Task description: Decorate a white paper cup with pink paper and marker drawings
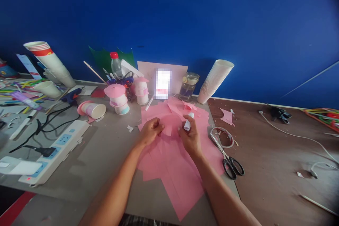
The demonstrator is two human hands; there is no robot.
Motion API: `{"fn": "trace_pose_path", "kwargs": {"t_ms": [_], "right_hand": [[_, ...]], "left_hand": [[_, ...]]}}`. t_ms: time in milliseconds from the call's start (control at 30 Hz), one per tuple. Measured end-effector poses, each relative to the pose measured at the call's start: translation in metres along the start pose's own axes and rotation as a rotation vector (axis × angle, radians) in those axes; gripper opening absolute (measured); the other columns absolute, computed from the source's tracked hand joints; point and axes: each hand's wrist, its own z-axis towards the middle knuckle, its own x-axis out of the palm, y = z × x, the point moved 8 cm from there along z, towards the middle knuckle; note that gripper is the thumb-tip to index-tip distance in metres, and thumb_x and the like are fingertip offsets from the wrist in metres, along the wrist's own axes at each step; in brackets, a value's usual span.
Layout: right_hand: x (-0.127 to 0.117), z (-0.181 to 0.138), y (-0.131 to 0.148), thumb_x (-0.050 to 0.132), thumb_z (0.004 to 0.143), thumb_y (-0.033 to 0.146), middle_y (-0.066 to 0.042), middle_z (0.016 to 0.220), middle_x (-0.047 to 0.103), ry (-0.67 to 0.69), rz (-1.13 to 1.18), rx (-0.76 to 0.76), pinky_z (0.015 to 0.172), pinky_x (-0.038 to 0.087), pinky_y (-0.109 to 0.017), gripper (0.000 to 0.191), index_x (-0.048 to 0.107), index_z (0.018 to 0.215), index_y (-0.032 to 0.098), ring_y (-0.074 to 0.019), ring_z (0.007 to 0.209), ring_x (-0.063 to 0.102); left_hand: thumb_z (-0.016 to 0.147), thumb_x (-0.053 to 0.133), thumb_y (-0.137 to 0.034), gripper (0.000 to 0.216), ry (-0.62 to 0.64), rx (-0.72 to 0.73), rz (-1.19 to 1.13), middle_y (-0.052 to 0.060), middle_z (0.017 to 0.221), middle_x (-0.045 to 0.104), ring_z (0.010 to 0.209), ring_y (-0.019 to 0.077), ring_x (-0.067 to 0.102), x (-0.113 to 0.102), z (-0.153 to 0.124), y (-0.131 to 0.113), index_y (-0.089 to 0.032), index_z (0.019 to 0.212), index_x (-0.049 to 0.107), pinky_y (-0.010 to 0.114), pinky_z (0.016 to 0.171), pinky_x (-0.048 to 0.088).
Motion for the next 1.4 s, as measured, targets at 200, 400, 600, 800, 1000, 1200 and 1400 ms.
{"fn": "trace_pose_path", "kwargs": {"t_ms": [200,400,600,800,1000,1200,1400], "right_hand": [[-0.003,0.000,0.005,0.053,0.073,0.022,0.001,0.080,0.058,-0.023,-0.004,0.005,0.059,0.047,-0.026,0.040,0.052,0.113,0.023,-0.0124,0.060,0.052],[-0.003,0.000,0.003,0.053,0.076,0.023,0.000,0.082,0.060,-0.022,-0.074,-0.019,0.059,0.048,-0.027,0.038,0.054,0.114,0.023,-0.0137,0.061,0.053],[0.006,-0.005,0.002,0.053,0.080,0.021,-0.001,0.083,0.060,0.024,-0.106,-0.070,0.062,0.048,-0.028,0.036,0.055,0.115,0.025,-0.0143,0.066,0.056],[0.007,-0.003,-0.001,0.055,0.077,0.021,0.004,0.076,0.060,0.009,0.090,0.033,0.055,0.050,-0.026,0.036,0.052,0.113,0.025,-0.0112,0.054,0.056],[0.009,-0.001,-0.002,0.060,0.076,0.023,0.007,0.069,0.060,0.047,0.233,0.121,0.059,0.051,-0.028,0.037,0.051,0.112,0.024,-0.0116,0.054,0.059],[0.013,-0.003,-0.007,0.066,0.071,0.025,0.009,0.070,0.056,0.055,0.379,0.239,0.059,0.049,-0.027,0.042,0.051,0.110,0.024,-0.0095,0.052,0.058],[0.015,-0.003,-0.004,0.066,0.072,0.026,0.009,0.067,0.055,0.076,0.469,0.260,0.058,0.048,-0.027,0.040,0.051,0.108,0.024,-0.0092,0.051,0.055]], "left_hand": [[0.079,0.063,-0.037,0.026,-0.015,-0.057,-0.125,-0.006,0.057,0.049,0.053,0.0092,0.046,-0.003,0.000,0.001,-0.019,0.069,0.047,0.023,0.056,0.033],[0.077,0.066,-0.036,0.027,0.006,-0.078,-0.183,-0.006,0.057,0.050,0.053,0.0089,0.049,0.001,-0.001,0.002,-0.018,0.068,0.048,0.023,0.057,0.036],[0.074,0.069,-0.033,0.024,-0.001,-0.107,-0.270,-0.005,0.061,0.054,0.056,0.0094,0.052,0.010,-0.004,-0.001,-0.017,0.073,0.052,0.024,0.061,0.039],[0.073,0.070,-0.032,0.024,0.011,-0.117,-0.294,-0.004,0.065,0.056,0.057,0.0092,0.051,0.018,-0.004,0.000,-0.015,0.085,0.060,0.023,0.060,0.039],[0.075,0.067,-0.033,0.026,0.048,-0.105,-0.267,-0.001,0.069,0.057,0.057,0.0091,0.049,0.021,-0.003,0.003,-0.013,0.091,0.066,0.023,0.059,0.038],[0.076,0.065,-0.039,0.026,0.076,-0.131,-0.211,-0.001,0.060,0.055,0.056,0.0105,0.048,0.023,-0.004,0.008,-0.014,0.074,0.061,0.024,0.057,0.037],[0.075,0.065,-0.044,0.034,0.056,-0.170,-0.185,-0.004,0.052,0.045,0.051,0.0092,0.041,0.022,-0.005,0.009,-0.016,0.061,0.050,0.024,0.053,0.035]]}}
